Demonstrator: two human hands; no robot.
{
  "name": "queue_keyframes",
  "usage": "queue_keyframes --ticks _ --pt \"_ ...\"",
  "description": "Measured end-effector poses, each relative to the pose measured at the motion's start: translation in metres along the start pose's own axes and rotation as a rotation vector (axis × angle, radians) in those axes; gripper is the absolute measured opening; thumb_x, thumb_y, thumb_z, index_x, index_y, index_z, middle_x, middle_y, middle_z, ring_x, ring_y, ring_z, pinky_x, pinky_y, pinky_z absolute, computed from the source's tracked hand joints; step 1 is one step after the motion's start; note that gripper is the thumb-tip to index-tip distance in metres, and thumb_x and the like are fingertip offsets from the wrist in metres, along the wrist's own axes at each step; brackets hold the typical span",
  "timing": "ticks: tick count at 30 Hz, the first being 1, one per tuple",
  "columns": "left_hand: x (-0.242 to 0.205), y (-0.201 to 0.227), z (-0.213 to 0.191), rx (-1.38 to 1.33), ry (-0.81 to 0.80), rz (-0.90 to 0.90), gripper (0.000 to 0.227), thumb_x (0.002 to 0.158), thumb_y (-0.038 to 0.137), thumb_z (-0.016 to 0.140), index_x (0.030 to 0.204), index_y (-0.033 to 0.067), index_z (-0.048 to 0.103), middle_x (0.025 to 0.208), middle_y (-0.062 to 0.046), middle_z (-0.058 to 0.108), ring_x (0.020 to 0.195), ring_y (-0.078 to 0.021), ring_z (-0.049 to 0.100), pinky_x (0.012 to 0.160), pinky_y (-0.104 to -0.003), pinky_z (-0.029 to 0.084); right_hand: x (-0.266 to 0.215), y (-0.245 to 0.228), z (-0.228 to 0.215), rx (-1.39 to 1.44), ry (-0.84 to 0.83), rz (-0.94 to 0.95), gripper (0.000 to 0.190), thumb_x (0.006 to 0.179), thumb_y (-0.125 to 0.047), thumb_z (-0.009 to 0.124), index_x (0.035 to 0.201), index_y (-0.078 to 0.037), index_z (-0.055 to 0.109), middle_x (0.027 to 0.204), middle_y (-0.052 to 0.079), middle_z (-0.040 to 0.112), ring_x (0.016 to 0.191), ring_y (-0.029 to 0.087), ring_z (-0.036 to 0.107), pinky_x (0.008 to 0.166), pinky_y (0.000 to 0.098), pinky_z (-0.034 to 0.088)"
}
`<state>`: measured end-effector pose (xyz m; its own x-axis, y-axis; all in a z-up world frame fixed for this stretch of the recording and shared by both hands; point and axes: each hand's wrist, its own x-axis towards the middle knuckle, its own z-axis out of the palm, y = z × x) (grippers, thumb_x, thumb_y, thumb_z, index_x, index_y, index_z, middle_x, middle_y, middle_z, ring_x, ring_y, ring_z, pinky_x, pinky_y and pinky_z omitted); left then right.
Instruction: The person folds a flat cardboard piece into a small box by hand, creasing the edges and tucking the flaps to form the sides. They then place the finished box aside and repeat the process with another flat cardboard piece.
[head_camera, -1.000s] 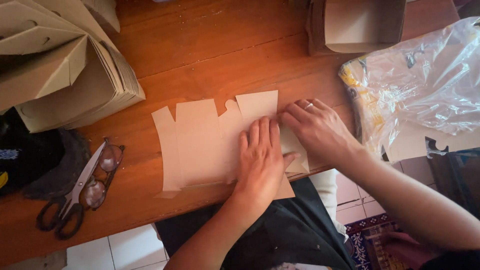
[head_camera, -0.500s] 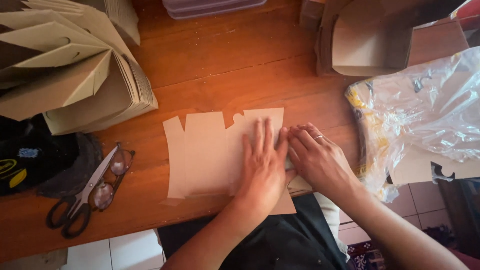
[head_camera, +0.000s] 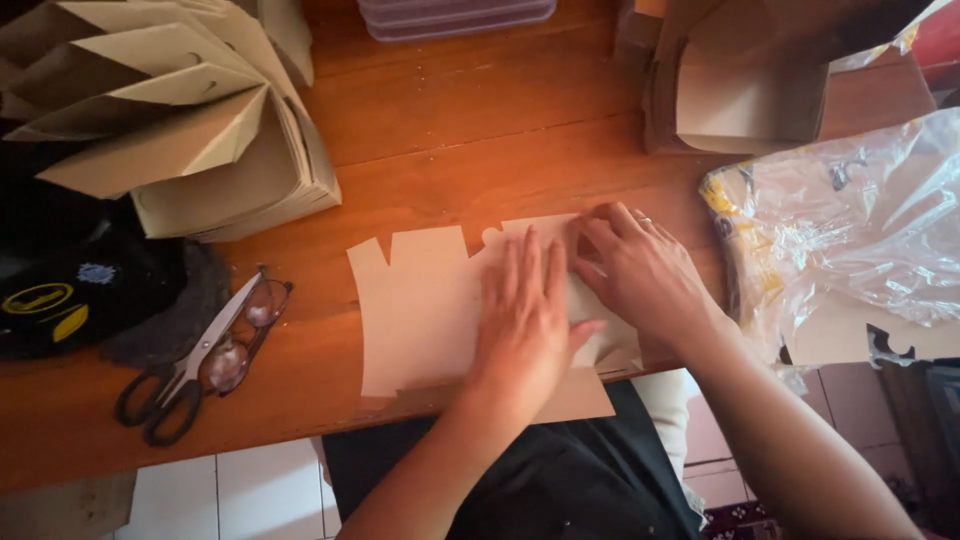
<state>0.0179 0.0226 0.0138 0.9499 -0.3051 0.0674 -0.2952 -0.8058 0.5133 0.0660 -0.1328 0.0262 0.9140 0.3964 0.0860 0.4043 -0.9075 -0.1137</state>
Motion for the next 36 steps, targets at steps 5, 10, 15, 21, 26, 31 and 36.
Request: queue_keyframes --ticks 5,10,15,21,26,31,36 --pt "-0.005 -0.029 -0.042 0.272 -0.097 -0.065 0.082 0.078 0.039 0.076 0.142 0.0006 0.042 0.148 -0.029 0.037 0.142 -0.0465 0.026 0.106 -0.066 0.027 0.031 -0.012 -0.014 0.013 -0.342 0.029 0.057 0.081 -0.038 0.073 0.129 -0.015 0.055 0.129 0.003 0.051 0.120 0.031 0.053 0.097 0.0430 0.049" --pt "0.011 -0.068 -0.036 0.240 -0.236 -0.169 0.093 0.073 0.041 0.080 0.146 0.0058 0.034 0.143 -0.020 0.036 0.134 -0.0371 0.032 0.100 -0.053 0.037 0.053 -0.022 -0.021 -0.071 -0.448 0.026 0.064 0.076 -0.045 0.077 0.128 -0.016 0.053 0.127 0.003 0.052 0.122 0.029 0.052 0.102 0.0420 0.046" --pt "0.017 -0.056 -0.063 0.169 -0.301 -0.191 0.098 0.073 0.036 0.083 0.149 0.0049 0.029 0.140 -0.021 0.036 0.132 -0.0382 0.032 0.100 -0.051 0.039 0.063 -0.021 -0.014 -0.087 -0.511 0.039 0.060 0.076 -0.043 0.078 0.124 -0.017 0.051 0.123 0.003 0.051 0.125 0.026 0.048 0.102 0.0400 0.044" --pt "0.025 -0.051 -0.063 0.074 -0.347 -0.220 0.101 0.072 0.025 0.085 0.152 0.0081 0.025 0.145 -0.022 0.034 0.137 -0.0440 0.028 0.101 -0.058 0.035 0.056 -0.022 -0.004 -0.140 -0.476 0.052 0.061 0.073 -0.044 0.081 0.118 -0.016 0.051 0.122 0.003 0.047 0.123 0.025 0.046 0.099 0.0378 0.043" --pt "0.015 -0.051 -0.060 0.078 -0.275 -0.114 0.085 0.072 0.016 0.081 0.144 0.0081 0.037 0.147 -0.013 0.041 0.132 -0.0342 0.036 0.098 -0.056 0.041 0.025 -0.034 0.010 -0.286 -0.244 0.003 0.041 0.076 -0.037 0.074 0.104 -0.015 0.055 0.101 0.002 0.054 0.105 0.024 0.053 0.084 0.0371 0.043" --pt "-0.004 -0.049 -0.040 0.147 -0.052 0.080 0.047 0.074 0.013 0.077 0.117 0.0051 0.058 0.129 -0.014 0.054 0.123 -0.0328 0.048 0.089 -0.050 0.046 -0.003 -0.043 0.023 -0.239 -0.046 -0.018 0.010 0.083 -0.022 0.059 0.091 -0.015 0.057 0.083 0.001 0.054 0.089 0.022 0.056 0.083 0.0350 0.040" --pt "-0.010 -0.036 -0.042 0.191 0.108 0.230 0.031 0.082 0.007 0.065 0.112 0.0037 0.060 0.114 -0.012 0.059 0.116 -0.0307 0.053 0.084 -0.043 0.044 -0.018 -0.040 0.027 -0.259 0.038 -0.059 0.010 0.081 -0.022 0.059 0.086 -0.016 0.054 0.076 0.001 0.051 0.080 0.021 0.058 0.088 0.0356 0.038"
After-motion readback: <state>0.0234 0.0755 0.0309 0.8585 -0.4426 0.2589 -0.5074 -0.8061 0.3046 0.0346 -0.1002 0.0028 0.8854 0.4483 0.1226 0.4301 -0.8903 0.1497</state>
